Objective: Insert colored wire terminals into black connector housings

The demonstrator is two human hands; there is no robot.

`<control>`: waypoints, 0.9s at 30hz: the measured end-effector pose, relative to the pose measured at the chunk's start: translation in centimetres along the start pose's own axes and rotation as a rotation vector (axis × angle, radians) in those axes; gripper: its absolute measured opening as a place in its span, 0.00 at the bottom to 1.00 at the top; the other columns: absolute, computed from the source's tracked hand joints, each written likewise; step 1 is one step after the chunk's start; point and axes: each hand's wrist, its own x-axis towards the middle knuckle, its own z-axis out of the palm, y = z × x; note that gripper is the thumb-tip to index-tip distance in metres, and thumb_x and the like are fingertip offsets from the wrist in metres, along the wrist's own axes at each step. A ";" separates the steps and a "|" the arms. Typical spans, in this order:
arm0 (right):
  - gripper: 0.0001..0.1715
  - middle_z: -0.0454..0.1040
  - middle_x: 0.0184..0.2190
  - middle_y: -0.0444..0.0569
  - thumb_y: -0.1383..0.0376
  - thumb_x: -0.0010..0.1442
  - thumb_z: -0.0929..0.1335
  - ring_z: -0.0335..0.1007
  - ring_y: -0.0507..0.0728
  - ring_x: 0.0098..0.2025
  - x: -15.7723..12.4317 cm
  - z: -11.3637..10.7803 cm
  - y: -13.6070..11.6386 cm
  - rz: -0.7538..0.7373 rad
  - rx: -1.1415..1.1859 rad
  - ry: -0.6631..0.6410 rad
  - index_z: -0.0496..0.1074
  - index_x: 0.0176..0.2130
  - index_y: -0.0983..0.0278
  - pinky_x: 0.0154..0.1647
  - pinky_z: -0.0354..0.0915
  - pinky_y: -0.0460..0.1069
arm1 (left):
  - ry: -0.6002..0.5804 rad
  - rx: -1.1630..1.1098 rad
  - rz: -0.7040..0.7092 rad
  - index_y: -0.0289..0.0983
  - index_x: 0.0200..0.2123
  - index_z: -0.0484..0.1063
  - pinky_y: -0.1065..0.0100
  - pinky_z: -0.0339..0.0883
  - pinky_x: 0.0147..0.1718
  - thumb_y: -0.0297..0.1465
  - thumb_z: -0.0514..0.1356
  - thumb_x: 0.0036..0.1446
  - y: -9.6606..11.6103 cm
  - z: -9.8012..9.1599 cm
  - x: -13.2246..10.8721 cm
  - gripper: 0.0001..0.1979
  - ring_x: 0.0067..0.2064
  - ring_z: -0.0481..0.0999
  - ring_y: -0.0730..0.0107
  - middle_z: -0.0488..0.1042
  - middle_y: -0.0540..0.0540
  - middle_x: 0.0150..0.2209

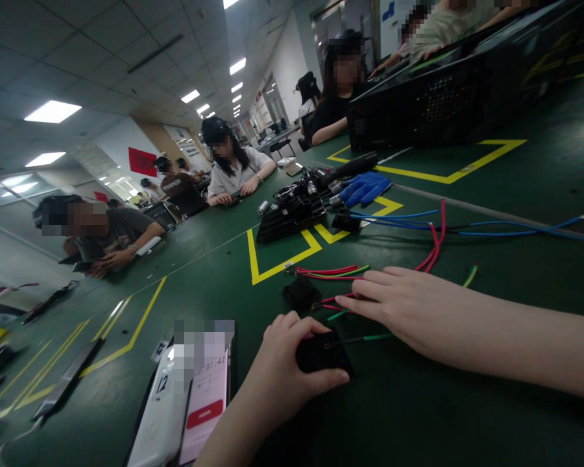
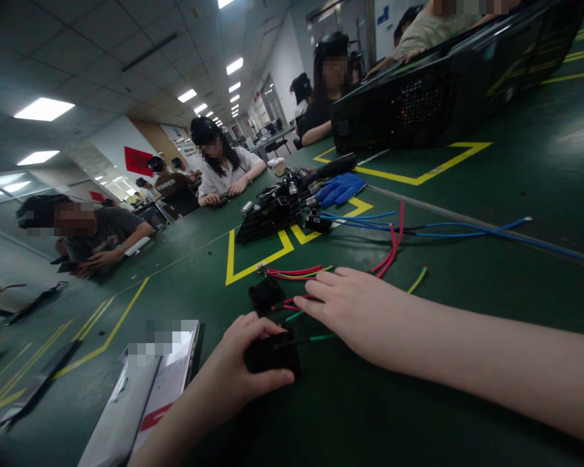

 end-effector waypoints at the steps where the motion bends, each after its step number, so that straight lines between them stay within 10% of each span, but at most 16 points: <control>1: 0.29 0.80 0.46 0.55 0.74 0.55 0.68 0.75 0.61 0.47 0.0 -0.1 0.0 -0.001 0.021 0.001 0.75 0.56 0.66 0.47 0.69 0.57 | 0.000 -0.004 0.000 0.42 0.44 0.75 0.56 0.63 0.48 0.36 0.75 0.50 -0.1 0.0 0.0 0.19 0.49 0.69 0.53 0.72 0.46 0.43; 13: 0.06 0.78 0.25 0.45 0.70 0.61 0.69 0.74 0.59 0.25 0.9 -1.0 -1.4 0.062 0.148 -0.368 0.77 0.36 0.61 0.27 0.58 0.52 | 0.009 0.002 0.005 0.42 0.44 0.76 0.56 0.63 0.46 0.38 0.76 0.49 -0.2 0.1 -0.1 0.20 0.47 0.70 0.53 0.72 0.46 0.43; 22: 0.11 0.79 0.27 0.42 0.75 0.61 0.66 0.71 0.55 0.26 0.7 -1.5 -1.5 -0.059 0.089 0.136 0.72 0.32 0.61 0.31 0.57 0.51 | 0.018 0.018 0.020 0.43 0.43 0.75 0.57 0.62 0.46 0.37 0.76 0.49 -0.1 0.1 0.0 0.20 0.47 0.70 0.54 0.72 0.47 0.43; 27: 0.12 0.79 0.24 0.41 0.75 0.54 0.71 0.74 0.56 0.25 0.7 -1.4 -1.7 0.050 0.075 -0.174 0.76 0.35 0.59 0.27 0.56 0.51 | 0.017 0.036 0.014 0.42 0.43 0.75 0.56 0.61 0.46 0.38 0.76 0.50 0.0 0.0 -0.1 0.20 0.47 0.70 0.53 0.72 0.47 0.43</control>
